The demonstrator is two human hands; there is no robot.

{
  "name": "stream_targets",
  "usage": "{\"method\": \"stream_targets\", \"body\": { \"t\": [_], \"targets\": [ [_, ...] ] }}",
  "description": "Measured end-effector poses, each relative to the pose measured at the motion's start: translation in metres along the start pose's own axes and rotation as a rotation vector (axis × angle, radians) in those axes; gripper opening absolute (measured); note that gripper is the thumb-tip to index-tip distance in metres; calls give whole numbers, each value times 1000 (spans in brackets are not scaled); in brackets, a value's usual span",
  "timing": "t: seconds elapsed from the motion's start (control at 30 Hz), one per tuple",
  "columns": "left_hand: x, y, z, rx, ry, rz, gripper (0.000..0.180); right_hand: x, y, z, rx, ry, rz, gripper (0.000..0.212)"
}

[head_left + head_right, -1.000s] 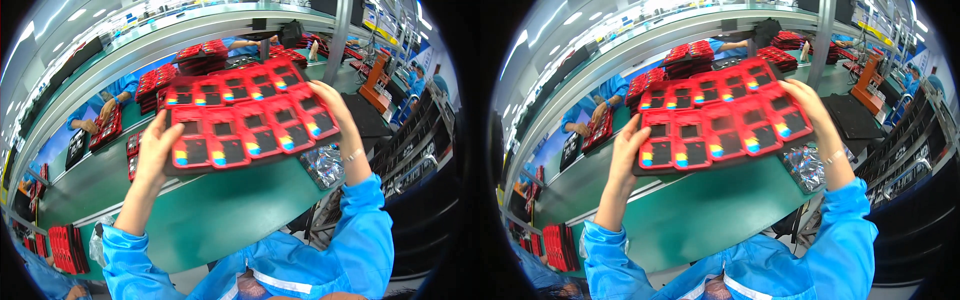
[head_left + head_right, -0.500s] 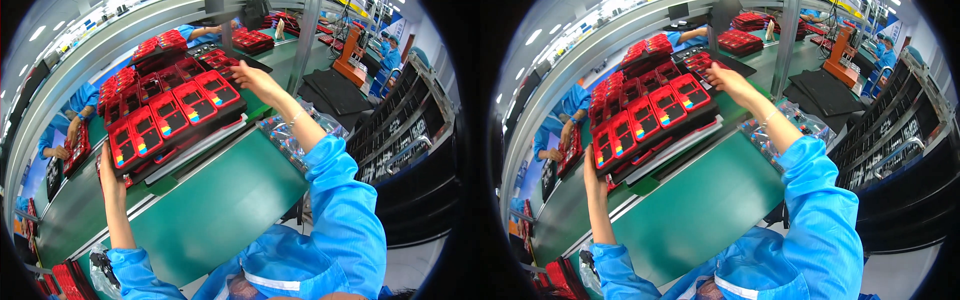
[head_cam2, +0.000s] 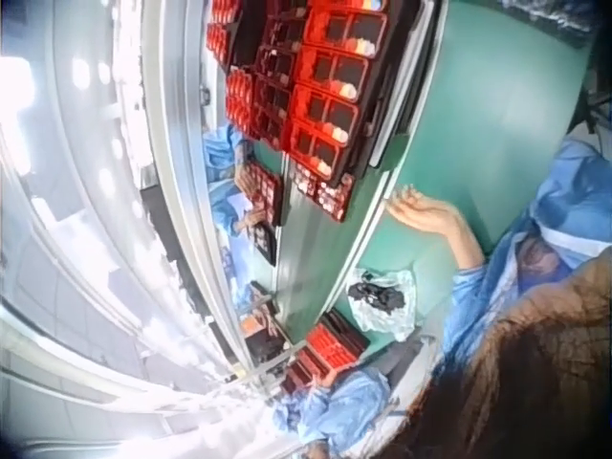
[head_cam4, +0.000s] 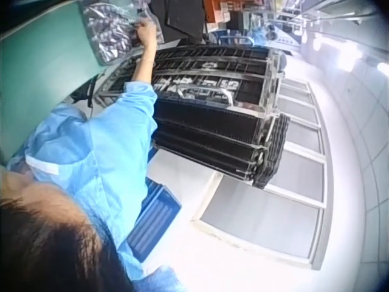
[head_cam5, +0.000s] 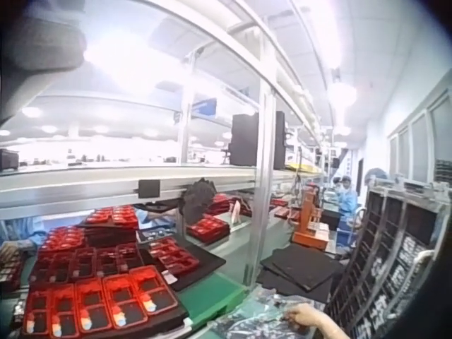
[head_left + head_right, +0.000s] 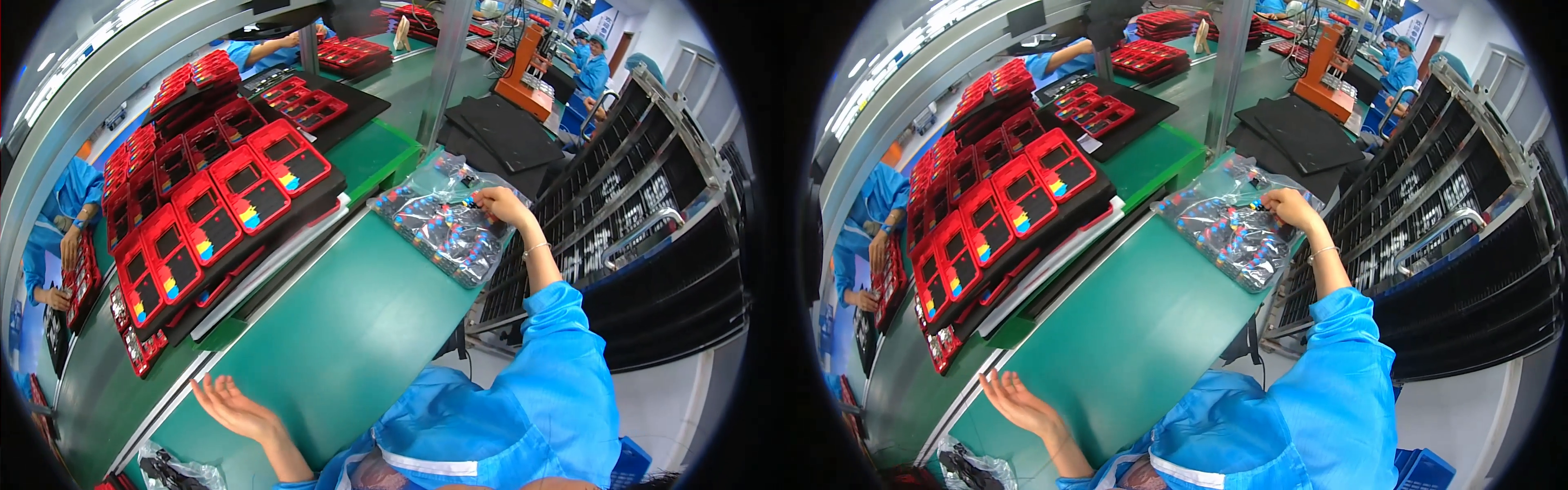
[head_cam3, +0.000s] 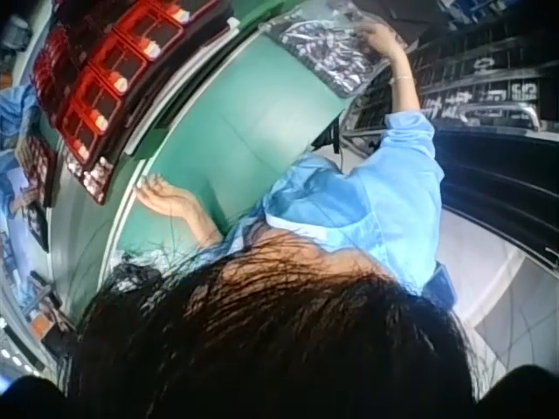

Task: The person assembles keypads and buttons into device housings by hand, taking components from trays and plastic bags and inserting them into the housings.

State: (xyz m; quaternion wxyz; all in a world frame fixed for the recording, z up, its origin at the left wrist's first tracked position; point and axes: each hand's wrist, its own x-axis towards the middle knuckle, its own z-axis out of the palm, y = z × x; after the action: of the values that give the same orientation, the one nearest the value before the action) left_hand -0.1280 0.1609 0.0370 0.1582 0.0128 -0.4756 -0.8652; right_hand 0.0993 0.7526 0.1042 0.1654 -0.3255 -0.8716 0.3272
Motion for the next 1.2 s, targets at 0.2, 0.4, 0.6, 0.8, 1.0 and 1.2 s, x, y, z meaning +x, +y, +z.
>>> {"method": "stream_targets", "body": {
  "t": [0.2,0.4,0.6,0.8,1.0,1.2],
  "targets": [
    [-39,-29,25,-1,-159,-160,49,-7,-37,5,-186,-157,-70,21],
    [-46,-51,19,82,-273,-218,47,-7,-67,-21,-57,-447,89,25],
    [-38,-55,17,132,-279,-230,47,-1,-62,-24,-699,-283,222,39],
    [-38,-59,19,142,-292,-234,46,0,-59,-15,-873,-394,293,23],
    [-35,-60,16,136,-324,-237,47,-10,-42,-2,-1068,-242,133,36],
    [-36,-56,2,244,-276,-206,49,-5,-24,11,-1180,-254,103,42]
  ]
}}
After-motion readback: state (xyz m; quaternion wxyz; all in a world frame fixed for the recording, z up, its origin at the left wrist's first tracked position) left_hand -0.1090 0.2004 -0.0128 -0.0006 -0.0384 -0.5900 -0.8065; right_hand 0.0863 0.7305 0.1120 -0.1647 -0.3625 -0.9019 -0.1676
